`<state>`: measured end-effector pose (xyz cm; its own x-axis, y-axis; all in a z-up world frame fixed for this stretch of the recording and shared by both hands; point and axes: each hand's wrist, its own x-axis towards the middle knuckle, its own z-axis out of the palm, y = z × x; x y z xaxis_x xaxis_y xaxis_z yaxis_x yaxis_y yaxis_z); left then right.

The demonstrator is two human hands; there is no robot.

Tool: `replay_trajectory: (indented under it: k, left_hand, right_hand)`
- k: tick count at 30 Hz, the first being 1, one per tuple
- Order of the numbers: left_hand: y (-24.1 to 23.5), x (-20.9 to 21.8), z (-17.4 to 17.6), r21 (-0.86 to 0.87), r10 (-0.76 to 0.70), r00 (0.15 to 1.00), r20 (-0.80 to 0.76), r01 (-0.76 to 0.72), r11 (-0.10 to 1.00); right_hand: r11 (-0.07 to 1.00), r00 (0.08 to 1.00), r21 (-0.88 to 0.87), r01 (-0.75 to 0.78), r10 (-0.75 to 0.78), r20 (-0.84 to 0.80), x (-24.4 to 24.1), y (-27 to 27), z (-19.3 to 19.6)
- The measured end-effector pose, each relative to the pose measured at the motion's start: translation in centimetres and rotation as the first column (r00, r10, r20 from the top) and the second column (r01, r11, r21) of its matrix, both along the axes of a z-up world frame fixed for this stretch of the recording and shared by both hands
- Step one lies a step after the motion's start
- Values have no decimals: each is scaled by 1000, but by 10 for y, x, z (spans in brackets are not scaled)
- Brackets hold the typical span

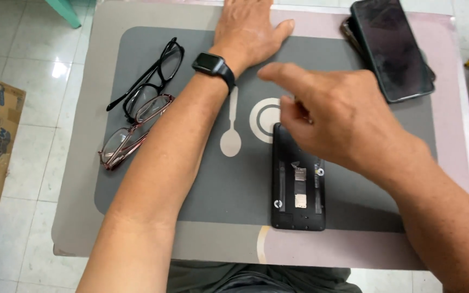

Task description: The person uses a small tool to pry and separate the back cover of a disassembled mobile phone. They work on the edges of the device to release the casing, then lift the cover to reveal the internal components.

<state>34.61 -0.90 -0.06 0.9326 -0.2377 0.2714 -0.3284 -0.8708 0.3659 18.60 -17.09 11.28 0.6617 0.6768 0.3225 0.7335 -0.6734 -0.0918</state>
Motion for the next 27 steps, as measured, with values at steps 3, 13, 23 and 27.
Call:
replay_trajectory:
  k: [3, 13, 23, 27]
  left_hand:
    - [-2, -12, -9, -55, -25, 982, 187, 36, 998]
    - [15, -141, 15, -52, -196, 981, -8, 195, 979]
    - [34, -167, 15, -40, -336, 942, 11, 336, 941]
    - [47, -157, 7, 73, -441, 897, 40, 438, 896]
  right_hand:
    - [1000, 995, -15, -21, 20, -100, -2, 4, 14]
    - [998, 979, -6, -58, 56, -195, 4, 1, 24]
    - [989, 975, -94, -114, 93, -203, 10, 0, 33]
    - [984, 934, 8, -178, 172, -313, 8, 0, 38]
